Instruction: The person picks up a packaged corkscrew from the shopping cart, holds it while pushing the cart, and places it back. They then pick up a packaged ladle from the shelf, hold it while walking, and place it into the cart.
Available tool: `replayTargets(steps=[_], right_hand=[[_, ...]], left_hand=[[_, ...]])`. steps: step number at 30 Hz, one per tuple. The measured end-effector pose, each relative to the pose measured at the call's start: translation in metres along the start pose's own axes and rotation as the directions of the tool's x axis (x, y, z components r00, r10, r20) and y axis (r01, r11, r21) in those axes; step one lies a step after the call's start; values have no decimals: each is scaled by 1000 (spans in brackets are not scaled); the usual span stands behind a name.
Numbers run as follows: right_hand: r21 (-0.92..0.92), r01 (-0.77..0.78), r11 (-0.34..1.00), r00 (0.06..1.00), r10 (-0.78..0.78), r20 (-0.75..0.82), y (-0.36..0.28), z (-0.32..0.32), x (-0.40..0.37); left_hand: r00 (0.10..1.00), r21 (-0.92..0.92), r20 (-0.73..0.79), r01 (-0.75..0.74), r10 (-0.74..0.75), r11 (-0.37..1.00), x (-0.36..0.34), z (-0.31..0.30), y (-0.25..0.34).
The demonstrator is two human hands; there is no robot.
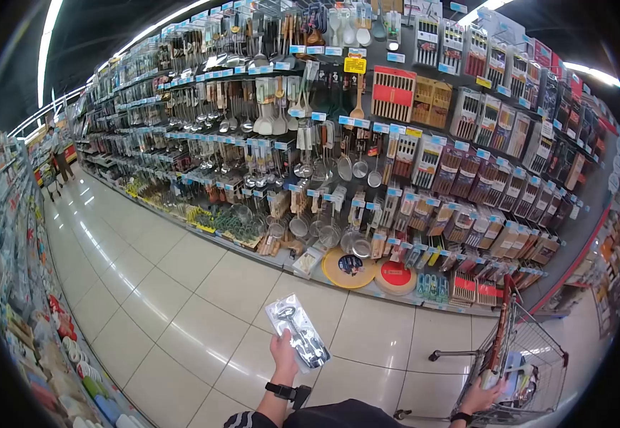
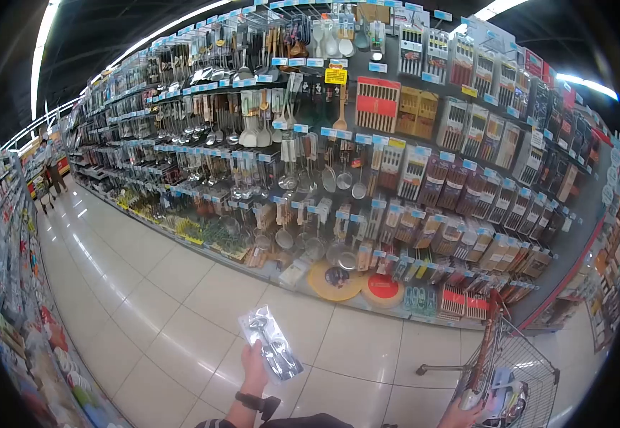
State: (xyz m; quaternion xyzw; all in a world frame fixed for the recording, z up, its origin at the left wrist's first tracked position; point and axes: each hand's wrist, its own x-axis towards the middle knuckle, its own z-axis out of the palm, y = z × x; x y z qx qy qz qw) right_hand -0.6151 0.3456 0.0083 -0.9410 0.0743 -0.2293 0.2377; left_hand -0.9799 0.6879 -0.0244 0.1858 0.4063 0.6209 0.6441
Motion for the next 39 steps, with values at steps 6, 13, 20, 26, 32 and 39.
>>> replayTargets(steps=[6, 13, 20, 26, 32, 39], right_hand=[[14, 106, 994, 960, -107, 258, -11, -7, -31], [57, 303, 951, 749, -274, 603, -50, -4, -36], [-462, 509, 727, 620, 62, 782, -174, 9, -86], [-645, 608, 463, 665, 147, 732, -208, 96, -111], [-626, 553, 550, 690, 118, 714, -308, 26, -177], [-693, 508, 512, 749, 135, 649, -365, 26, -247]], left_hand=[[997, 68, 58, 42, -46, 997, 25, -10, 12], [986, 51, 124, 102, -108, 994, 60, -7, 30], [990, 5, 125, 73, -73, 997, 119, -49, 33], [999, 82, 23, -39, 37, 996, 242, -98, 79], [998, 123, 50, -38, 33, 992, 360, -74, 127], [965, 151, 246, 58, -94, 987, 413, -16, 131]])
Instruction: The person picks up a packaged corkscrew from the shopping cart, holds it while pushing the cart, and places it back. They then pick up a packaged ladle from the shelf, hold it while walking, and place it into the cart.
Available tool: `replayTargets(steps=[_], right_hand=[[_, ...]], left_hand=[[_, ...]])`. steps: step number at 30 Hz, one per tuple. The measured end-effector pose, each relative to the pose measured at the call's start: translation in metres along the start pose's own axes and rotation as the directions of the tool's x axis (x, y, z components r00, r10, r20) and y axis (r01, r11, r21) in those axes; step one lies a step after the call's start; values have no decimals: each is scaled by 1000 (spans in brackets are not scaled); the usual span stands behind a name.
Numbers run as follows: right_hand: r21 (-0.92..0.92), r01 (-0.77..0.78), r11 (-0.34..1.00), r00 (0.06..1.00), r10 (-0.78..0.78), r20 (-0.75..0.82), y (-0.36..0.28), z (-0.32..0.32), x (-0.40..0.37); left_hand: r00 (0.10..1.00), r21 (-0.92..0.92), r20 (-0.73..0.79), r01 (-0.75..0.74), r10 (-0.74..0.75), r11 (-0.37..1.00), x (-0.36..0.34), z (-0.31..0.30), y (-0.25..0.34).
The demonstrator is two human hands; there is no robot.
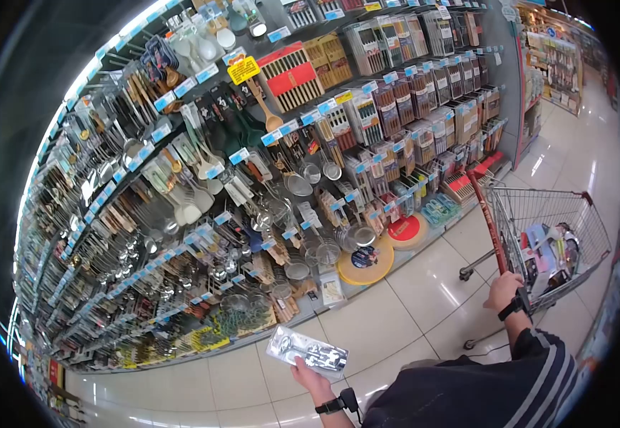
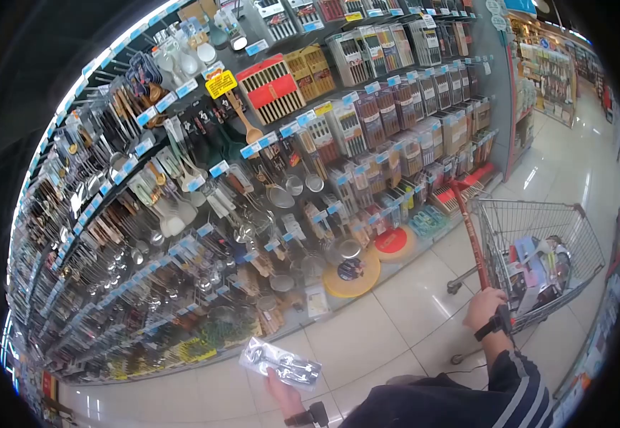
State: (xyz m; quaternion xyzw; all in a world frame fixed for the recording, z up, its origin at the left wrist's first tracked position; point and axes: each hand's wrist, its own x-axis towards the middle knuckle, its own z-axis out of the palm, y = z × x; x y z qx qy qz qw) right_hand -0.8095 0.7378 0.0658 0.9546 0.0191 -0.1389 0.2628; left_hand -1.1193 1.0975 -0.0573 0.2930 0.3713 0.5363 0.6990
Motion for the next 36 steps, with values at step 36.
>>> replayTargets(steps=[36], right_hand=[[486, 474, 734, 591, 143, -794, -214, 54, -337]], left_hand=[[946, 223, 10, 313, -323, 923, 94, -200, 167]])
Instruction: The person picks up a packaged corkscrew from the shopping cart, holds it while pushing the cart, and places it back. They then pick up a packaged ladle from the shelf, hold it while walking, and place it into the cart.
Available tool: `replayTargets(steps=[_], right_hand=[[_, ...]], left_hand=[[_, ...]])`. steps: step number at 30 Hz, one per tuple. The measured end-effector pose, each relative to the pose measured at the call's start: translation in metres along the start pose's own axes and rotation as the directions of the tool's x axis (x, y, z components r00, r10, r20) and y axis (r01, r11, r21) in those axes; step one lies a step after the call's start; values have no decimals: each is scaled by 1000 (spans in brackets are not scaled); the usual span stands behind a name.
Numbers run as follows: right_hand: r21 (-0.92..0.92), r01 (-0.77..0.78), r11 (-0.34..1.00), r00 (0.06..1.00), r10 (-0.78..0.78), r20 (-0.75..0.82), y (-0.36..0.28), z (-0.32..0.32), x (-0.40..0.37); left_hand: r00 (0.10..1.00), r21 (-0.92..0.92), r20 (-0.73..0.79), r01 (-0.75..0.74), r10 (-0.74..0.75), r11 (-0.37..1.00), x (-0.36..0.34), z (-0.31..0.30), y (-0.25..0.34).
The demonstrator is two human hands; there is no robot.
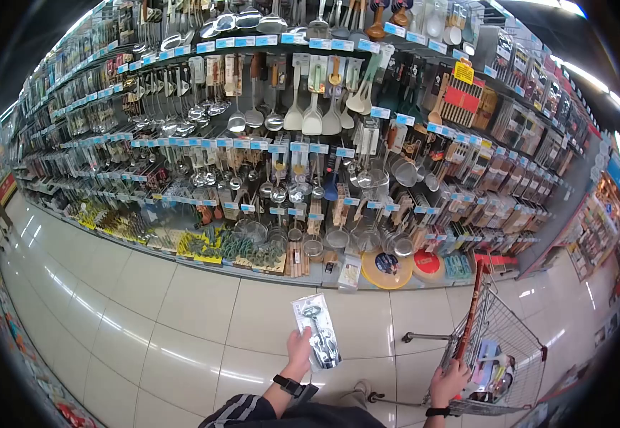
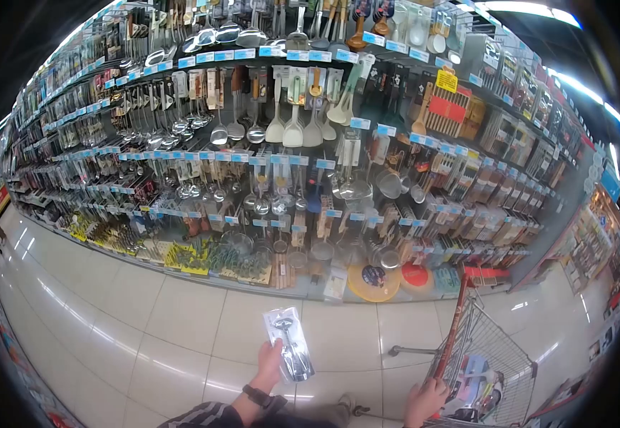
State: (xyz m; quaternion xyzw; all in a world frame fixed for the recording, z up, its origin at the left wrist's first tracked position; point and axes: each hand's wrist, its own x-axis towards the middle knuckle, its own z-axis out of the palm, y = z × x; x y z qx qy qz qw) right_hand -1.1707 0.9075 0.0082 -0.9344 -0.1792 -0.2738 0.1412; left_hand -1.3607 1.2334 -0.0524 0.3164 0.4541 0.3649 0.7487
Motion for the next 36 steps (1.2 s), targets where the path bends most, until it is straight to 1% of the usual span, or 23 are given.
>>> replayTargets(steps=[1, 2, 5, 7, 10, 12, 13, 15, 16, 17, 18, 19, 21, 22, 25, 26, 29, 30, 31, 32, 33, 35, 36], right_hand=[[0, -13, 1000, 1000, 13, 29, -13, -7, 0], [-11, -21, 1000, 999, 21, 26, -28, -17, -3], [1, -88, 996, 995, 88, 38, -34, -16, -3], [-14, -95, 995, 995, 96, 33, -35, -16, -2], [-23, -105, 994, 994, 105, 15, -27, -11, 0], [-35, -72, 997, 997, 71, -26, -19, -4, 2], [-22, -99, 995, 995, 99, -7, -15, -2, 4], [-21, -157, 987, 987, 157, 37, -13, -4, 11], [-40, -152, 988, 985, 155, 75, -12, -7, 13], [-67, -146, 987, 981, 153, 116, -11, -9, 16], [-102, -124, 987, 985, 135, 107, -5, -6, 19], [-134, -99, 986, 989, 113, 99, 5, 2, 19], [-210, -49, 976, 999, 46, -22, 29, 21, 17], [-271, -102, 957, 994, 110, 14, 25, 18, 19], [-330, -284, 900, 935, 337, 114, 32, 16, 30], [-307, -294, 905, 926, 349, 145, 36, 16, 32], [-327, -374, 868, 868, 451, 207, 45, 18, 42], [-271, -270, 924, 941, 313, 131, 76, 39, 39], [-239, -280, 930, 943, 313, 112, 88, 49, 37], [-169, -352, 921, 904, 381, 193, 56, 21, 43], [-149, -355, 923, 906, 379, 190, 53, 18, 41], [-154, -328, 932, 923, 351, 159, 58, 21, 37], [-215, -326, 921, 924, 358, 136, 63, 25, 35]], left_hand=[[1000, 29, -23, 13, -12, 1000, 0, 1, 0], [1000, 4, 1, 3, -3, 1000, 1, 0, -3], [998, -75, 55, -22, 26, 997, 1, -5, -7], [996, -132, 73, -39, 49, 991, -4, -11, -3], [997, -127, 22, -66, 70, 990, 0, -24, 21], [989, -197, 12, -143, 148, 970, 13, -33, 38], [984, -231, 5, -173, 179, 958, 20, -38, 45], [970, -386, 25, -215, 243, 897, 23, -40, 76], [953, -449, 36, -253, 301, 857, 24, -40, 91], [951, -468, 55, -245, 305, 849, 33, -45, 101], [914, -442, 81, -324, 397, 837, 21, -41, 126], [915, -449, 59, -332, 399, 829, 24, -43, 139], [921, -471, 17, -337, 390, 815, 21, -47, 148], [921, -489, 1, -339, 389, 804, 19, -47, 156], [926, -519, -4, -324, 377, 791, 13, -56, 164], [929, -525, 2, -315, 371, 791, 12, -58, 166], [943, -579, 124, -183, 307, 795, 8, -69, 163], [938, -590, 141, -177, 317, 788, 8, -73, 160], [937, -590, 116, -201, 329, 782, 7, -76, 158], [933, -591, 91, -232, 349, 773, 5, -81, 158], [935, -574, 69, -248, 348, 780, 1, -88, 159], [937, -557, 29, -274, 348, 784, -2, -113, 167], [940, -553, 10, -280, 342, 785, -3, -126, 168]])
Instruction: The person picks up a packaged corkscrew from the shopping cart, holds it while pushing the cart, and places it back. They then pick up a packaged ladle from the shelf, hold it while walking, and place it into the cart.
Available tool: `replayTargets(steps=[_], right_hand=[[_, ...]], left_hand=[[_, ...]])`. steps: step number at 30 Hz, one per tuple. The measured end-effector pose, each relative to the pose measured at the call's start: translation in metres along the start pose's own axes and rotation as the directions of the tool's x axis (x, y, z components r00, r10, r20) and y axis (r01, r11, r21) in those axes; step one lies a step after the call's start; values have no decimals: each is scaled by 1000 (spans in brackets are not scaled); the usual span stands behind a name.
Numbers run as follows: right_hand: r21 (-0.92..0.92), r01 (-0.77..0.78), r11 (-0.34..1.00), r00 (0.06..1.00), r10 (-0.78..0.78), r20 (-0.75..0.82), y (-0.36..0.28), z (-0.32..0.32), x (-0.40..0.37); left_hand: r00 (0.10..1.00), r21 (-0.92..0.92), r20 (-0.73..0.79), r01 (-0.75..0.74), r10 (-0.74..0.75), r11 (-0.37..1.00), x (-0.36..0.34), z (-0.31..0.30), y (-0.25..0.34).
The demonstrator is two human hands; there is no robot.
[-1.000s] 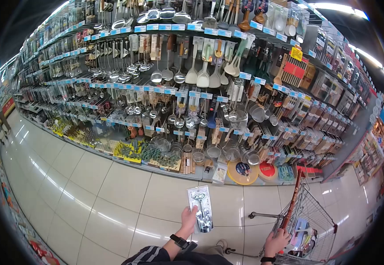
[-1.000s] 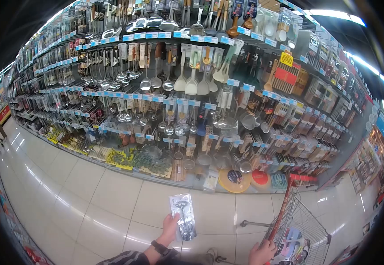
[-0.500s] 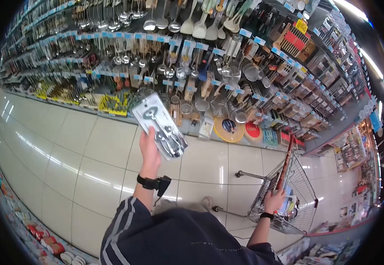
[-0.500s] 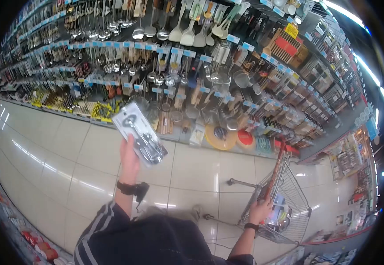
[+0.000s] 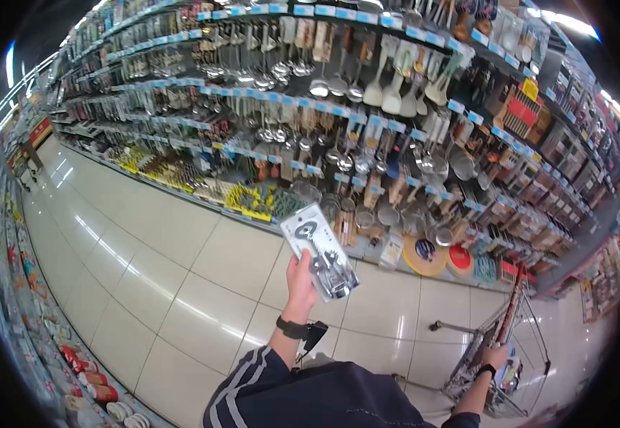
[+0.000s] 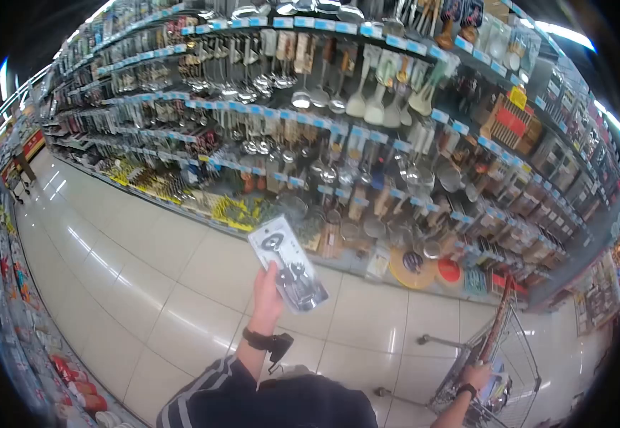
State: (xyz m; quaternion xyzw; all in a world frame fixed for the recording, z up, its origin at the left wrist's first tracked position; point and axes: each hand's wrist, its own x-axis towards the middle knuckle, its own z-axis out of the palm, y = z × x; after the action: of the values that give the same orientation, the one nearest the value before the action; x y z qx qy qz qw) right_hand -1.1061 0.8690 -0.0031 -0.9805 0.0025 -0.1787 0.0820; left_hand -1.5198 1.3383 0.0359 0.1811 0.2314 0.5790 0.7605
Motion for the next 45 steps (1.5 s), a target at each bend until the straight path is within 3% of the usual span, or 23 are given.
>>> replayTargets(steps=[3, 7, 10, 13, 14, 17, 20, 22, 25, 29, 30, 33, 34, 37, 39, 45], right_hand=[[-55, -3, 998, 998, 6, 59, 12, 5, -1], [21, -26, 999, 1000, 26, -1, 27, 11, -18], [-48, 18, 999, 1000, -18, 8, 26, -16, -59], [-5, 74, 997, 996, -75, -56, 33, -30, -99], [12, 5, 1000, 999, -5, -36, 29, -39, -115], [35, 42, 999, 986, -35, -164, 38, -43, -157], [43, 61, 997, 987, -54, -150, 51, -45, -196], [-41, 105, 994, 975, -111, -190, 47, -67, -224], [72, 116, 991, 978, -101, -180, 48, -82, -261], [63, 65, 996, 998, -66, 14, 47, -111, -305], [21, 87, 996, 992, -85, -98, 57, -97, -313], [-130, -155, 979, 981, 168, 96, 42, -114, -329], [-273, -102, 957, 965, 162, 207, 35, -126, -334], [-350, -279, 894, 918, 355, 178, -7, -155, -368], [-487, -376, 788, 905, 424, -13, 0, -144, -395], [-489, -527, 695, 762, 641, 89, -13, -147, -431]], left_hand=[[999, -25, -33, -32, 31, 999, 1, -31, 16], [993, -57, -98, -72, 66, 996, -9, -58, 46], [993, -7, -105, -48, 47, 999, -16, -76, 58], [996, 82, -85, -22, 29, 996, -34, -85, 72], [997, 95, -77, 8, 0, 995, -44, -89, 77], [995, 183, -61, 88, -78, 979, -70, -108, 99], [989, 320, -91, 137, -114, 937, -100, -127, 134], [991, 355, -93, 124, -97, 927, -108, -148, 156], [992, 388, -106, 105, -69, 915, -116, -175, 192], [988, 362, -156, 77, -21, 929, -117, -203, 240], [987, 356, -160, 68, -11, 932, -115, -209, 250], [982, 341, -188, 84, -19, 936, -103, -231, 282], [981, 327, -194, 85, -21, 941, -99, -238, 295], [984, 315, -176, 66, -9, 947, -73, -261, 340], [991, 347, -137, 47, 1, 937, -57, -287, 378], [958, 324, -227, -96, 176, 941, 7, -341, 502]])
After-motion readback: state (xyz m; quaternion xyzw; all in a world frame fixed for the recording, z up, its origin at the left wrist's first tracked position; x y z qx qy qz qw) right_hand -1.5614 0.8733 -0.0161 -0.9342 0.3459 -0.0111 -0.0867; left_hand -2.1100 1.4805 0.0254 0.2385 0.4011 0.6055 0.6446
